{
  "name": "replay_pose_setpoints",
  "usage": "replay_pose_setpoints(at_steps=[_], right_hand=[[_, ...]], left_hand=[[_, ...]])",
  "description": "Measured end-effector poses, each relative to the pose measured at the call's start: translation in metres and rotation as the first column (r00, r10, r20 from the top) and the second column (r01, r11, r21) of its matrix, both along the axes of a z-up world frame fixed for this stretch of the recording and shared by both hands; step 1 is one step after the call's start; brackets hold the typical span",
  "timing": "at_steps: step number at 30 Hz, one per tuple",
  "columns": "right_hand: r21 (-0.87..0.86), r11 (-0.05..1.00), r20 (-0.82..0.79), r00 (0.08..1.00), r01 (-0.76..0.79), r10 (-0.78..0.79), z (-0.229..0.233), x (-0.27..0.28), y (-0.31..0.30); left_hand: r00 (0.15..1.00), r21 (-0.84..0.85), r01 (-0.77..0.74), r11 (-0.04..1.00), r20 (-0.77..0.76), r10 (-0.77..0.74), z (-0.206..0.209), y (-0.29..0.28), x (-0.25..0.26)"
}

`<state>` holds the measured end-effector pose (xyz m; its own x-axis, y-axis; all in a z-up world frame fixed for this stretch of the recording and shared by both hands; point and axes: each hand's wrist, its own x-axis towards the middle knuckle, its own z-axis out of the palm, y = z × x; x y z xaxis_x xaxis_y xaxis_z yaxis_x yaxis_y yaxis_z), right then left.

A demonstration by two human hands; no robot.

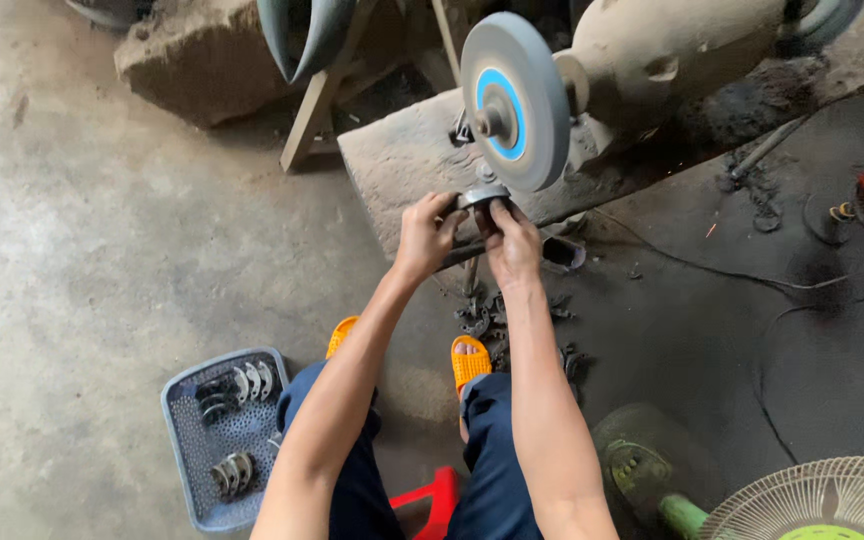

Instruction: The person sits on a low stool and uses a bench grinder to smooth the edges of small metal parts. They hold each part against the spinning wheel, generating sparks, then place the finished pieces into a plastic basket. The person repeats this process for several parts.

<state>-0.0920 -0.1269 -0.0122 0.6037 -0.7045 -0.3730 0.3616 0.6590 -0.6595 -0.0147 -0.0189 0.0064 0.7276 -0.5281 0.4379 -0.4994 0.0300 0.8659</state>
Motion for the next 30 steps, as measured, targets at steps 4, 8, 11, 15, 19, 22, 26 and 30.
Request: replay_pose_setpoints(at_steps=[4, 8, 11, 15, 19, 22, 26, 30], right_hand=[[0.014, 0.998, -0.012, 0.998, 0.061, -0.06, -0.012, -0.004, -0.016], [-0.068, 0.987, -0.085, 0.984, 0.149, -0.154, -0.016, -0.003, -0.024], [-0.149, 0.978, -0.136, 0.977, 0.144, -0.164, -0.022, 0.002, -0.028], [-0.235, 0.969, -0.168, 0.979, 0.075, -0.117, -0.025, 0.011, -0.021], [-0.259, 0.963, -0.121, 0.987, 0.07, -0.104, -0.023, 0.008, -0.023], [-0.255, 0.963, -0.134, 0.983, 0.092, -0.129, -0.022, 0.002, -0.03], [-0.272, 0.96, -0.119, 0.988, 0.063, -0.098, -0.033, 0.002, -0.03], [-0.276, 0.96, -0.092, 0.993, 0.043, -0.071, -0.023, 0.01, -0.017]], left_hand=[[1.0, 0.048, -0.002, 0.999, -0.025, 0.003, -0.013, -0.02, -0.008], [0.998, 0.088, -0.002, 0.996, -0.065, 0.008, -0.038, -0.039, -0.009], [0.997, 0.074, -0.024, 0.997, -0.068, 0.029, -0.034, -0.038, -0.01], [0.991, 0.058, -0.052, 0.997, -0.118, 0.059, -0.025, -0.023, -0.014], [0.989, 0.078, -0.095, 0.992, -0.102, 0.103, -0.001, -0.022, -0.019], [0.989, 0.03, -0.075, 0.997, -0.124, 0.078, 0.012, -0.028, -0.022], [0.99, 0.007, -0.068, 0.998, -0.126, 0.068, -0.001, -0.024, -0.021], [0.986, -0.003, -0.108, 0.994, -0.132, 0.107, -0.011, -0.016, -0.016]])
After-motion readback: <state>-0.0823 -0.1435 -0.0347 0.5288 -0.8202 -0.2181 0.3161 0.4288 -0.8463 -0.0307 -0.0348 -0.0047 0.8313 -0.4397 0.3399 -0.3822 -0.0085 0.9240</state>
